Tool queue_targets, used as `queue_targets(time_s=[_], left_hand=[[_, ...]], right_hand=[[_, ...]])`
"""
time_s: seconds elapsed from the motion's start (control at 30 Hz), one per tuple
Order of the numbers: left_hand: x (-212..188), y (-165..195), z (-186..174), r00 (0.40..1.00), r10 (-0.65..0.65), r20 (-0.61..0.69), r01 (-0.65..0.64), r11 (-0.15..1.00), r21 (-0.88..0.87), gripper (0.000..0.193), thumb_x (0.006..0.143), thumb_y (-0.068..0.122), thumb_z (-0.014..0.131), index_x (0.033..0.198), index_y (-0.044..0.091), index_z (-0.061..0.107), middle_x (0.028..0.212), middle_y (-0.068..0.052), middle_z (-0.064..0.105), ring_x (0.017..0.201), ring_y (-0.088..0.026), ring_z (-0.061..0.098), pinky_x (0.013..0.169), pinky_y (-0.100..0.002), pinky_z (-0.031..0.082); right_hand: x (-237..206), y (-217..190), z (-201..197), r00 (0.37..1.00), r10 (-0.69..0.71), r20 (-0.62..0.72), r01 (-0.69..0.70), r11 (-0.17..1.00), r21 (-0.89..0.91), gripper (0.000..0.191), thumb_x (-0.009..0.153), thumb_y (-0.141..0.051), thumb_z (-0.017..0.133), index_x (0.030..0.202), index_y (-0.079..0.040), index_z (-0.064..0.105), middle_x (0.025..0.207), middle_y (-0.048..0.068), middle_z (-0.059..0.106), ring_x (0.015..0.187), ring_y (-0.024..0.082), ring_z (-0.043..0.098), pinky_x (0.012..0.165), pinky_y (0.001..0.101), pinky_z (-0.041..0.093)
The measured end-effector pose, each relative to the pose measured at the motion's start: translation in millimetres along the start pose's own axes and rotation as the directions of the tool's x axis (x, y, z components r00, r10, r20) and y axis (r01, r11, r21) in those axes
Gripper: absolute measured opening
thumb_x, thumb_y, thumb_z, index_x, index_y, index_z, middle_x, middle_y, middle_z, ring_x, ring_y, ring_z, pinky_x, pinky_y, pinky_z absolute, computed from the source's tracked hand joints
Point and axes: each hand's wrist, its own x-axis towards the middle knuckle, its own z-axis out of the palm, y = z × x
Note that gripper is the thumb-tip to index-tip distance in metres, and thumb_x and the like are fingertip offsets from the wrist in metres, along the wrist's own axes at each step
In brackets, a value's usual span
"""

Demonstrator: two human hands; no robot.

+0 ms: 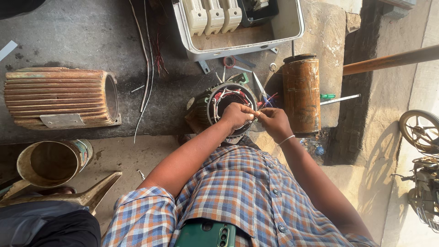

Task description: The person sits at an outdoor workbench rewinding an electric motor stator, threading and pressing copper wire coils into the stator slots by hand. They use pliers to cut and bend wire ends and occasionally pick up scissors and other hand tools while arranging the windings inside the motor housing.

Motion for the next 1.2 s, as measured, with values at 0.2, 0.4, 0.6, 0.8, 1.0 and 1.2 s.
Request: queue_targets(time_s=[0.2,0.4,0.6,0.8,1.0,1.2], left_hand=[[0,-3,1,1.0,0.012,-0.02,-0.012,1.0,0.024,0.016,0.083,0.007,0.077,0.098,0.007,0.082,0.095,-0.008,0.081,0.086,-0.012,0.075,0.082,-0.027,0.059],[17,-10,1,0.99,-0.044,0.137,0.077,0.967,-0.241,0.013,0.09,0.008,0.074,0.1,0.005,0.081,0.089,-0.008,0.078,0.07,-0.013,0.061,0.066,-0.032,0.049],[14,-13,9,0.998,0.058,-0.005,-0.058,0.998,0.028,0.016,0.087,0.015,0.075,0.096,0.003,0.08,0.087,-0.007,0.077,0.076,-0.011,0.069,0.071,-0.028,0.056],[15,-11,8,0.999,0.049,0.0,-0.049,0.999,0.005,0.019,0.089,0.018,0.073,0.098,0.003,0.08,0.091,-0.008,0.078,0.08,-0.011,0.069,0.074,-0.028,0.055],[19,-13,9,1.0,0.018,0.016,-0.017,1.0,-0.025,0.018,0.092,0.015,0.071,0.101,0.002,0.079,0.092,-0.008,0.078,0.08,-0.01,0.069,0.073,-0.028,0.056],[20,-13,6,1.0,0.0,0.02,0.004,0.978,-0.209,0.018,0.091,0.015,0.073,0.101,0.001,0.079,0.09,-0.005,0.077,0.076,-0.008,0.066,0.068,-0.027,0.054]], right_hand=[[-26,-39,4,0.986,-0.123,-0.109,0.094,0.965,-0.246,0.027,0.091,-0.026,0.074,0.104,-0.002,0.079,0.086,0.011,0.078,0.075,0.014,0.073,0.068,0.0306,0.055],[-19,-44,2,0.992,-0.066,-0.112,0.041,0.976,-0.213,0.025,0.09,-0.022,0.075,0.099,0.001,0.079,0.082,0.012,0.079,0.071,0.014,0.072,0.065,0.0288,0.055],[-13,-42,0,0.963,0.217,0.158,-0.268,0.819,0.507,0.016,0.094,-0.015,0.073,0.09,0.001,0.075,0.071,0.003,0.064,0.05,0.008,0.053,0.044,0.0259,0.041],[-27,-65,-34,0.469,-0.849,0.245,0.711,0.198,-0.675,0.005,0.098,-0.014,0.068,0.1,-0.01,0.071,0.099,0.006,0.072,0.093,0.021,0.07,0.085,0.0333,0.056],[-19,-69,-40,0.292,-0.795,0.531,0.811,-0.088,-0.578,0.02,0.09,-0.016,0.07,0.109,-0.009,0.07,0.105,0.007,0.072,0.099,0.022,0.067,0.087,0.0362,0.051],[-12,-54,-16,0.668,-0.708,0.226,0.687,0.472,-0.552,0.011,0.098,-0.016,0.069,0.107,-0.009,0.068,0.098,0.007,0.071,0.091,0.022,0.067,0.082,0.0353,0.054]])
